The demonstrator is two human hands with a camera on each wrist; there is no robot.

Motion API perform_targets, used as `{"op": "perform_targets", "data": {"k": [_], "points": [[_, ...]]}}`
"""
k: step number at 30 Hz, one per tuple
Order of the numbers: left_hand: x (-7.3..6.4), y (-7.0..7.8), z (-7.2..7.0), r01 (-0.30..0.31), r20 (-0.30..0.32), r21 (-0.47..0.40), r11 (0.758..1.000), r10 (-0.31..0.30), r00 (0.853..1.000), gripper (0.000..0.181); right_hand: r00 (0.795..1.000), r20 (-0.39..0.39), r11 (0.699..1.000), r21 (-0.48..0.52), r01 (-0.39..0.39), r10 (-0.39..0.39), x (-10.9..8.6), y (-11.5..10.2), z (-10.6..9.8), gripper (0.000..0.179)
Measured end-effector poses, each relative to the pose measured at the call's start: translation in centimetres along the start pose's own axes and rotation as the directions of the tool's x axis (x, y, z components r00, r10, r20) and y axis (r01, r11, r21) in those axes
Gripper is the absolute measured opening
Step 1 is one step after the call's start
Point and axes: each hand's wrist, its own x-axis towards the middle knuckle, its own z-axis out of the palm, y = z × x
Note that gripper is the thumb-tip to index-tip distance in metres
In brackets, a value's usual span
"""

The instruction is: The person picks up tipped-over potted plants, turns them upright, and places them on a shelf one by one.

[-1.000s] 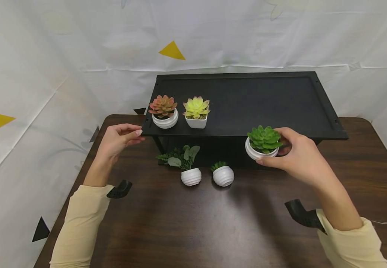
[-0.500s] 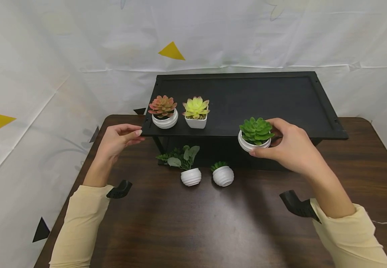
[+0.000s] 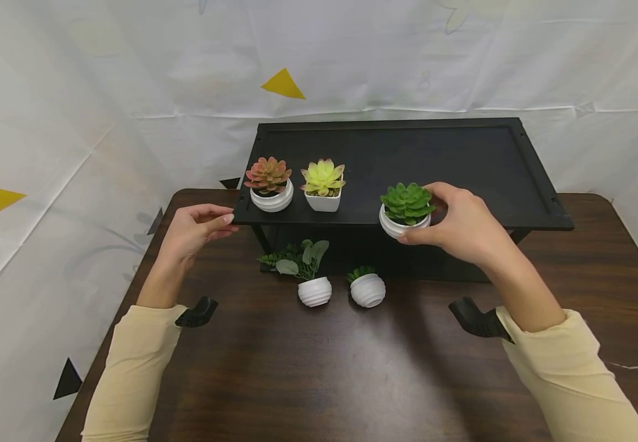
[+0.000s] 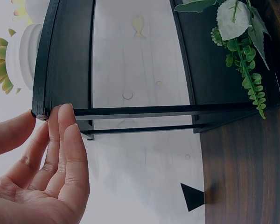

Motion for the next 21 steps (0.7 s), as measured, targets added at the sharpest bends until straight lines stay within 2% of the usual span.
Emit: {"op": "perform_targets", "data": {"k": [6,15,21], "points": [[0.0,0.0,0.0,-0.001,-0.001,0.0,1.0,0.001,1.0,0.025,0.999,0.051,1.0,-0.008,-0.013,0.013,0.8,-0.1,-0.1,0.077],[0.0,0.0,-0.1,0.006,0.003,0.002,1.0,-0.006,1.0,0.026,0.997,0.069,1.0,-0.023,-0.019,0.02,1.7,-0.4,-0.3,0.079],[0.1,0.1,-0.1,0.009,0.004,0.003,1.0,-0.009,1.0,0.026,0.998,0.064,1.0,-0.01,-0.019,0.02,2.3,-0.7,-0.4,0.074]]}}
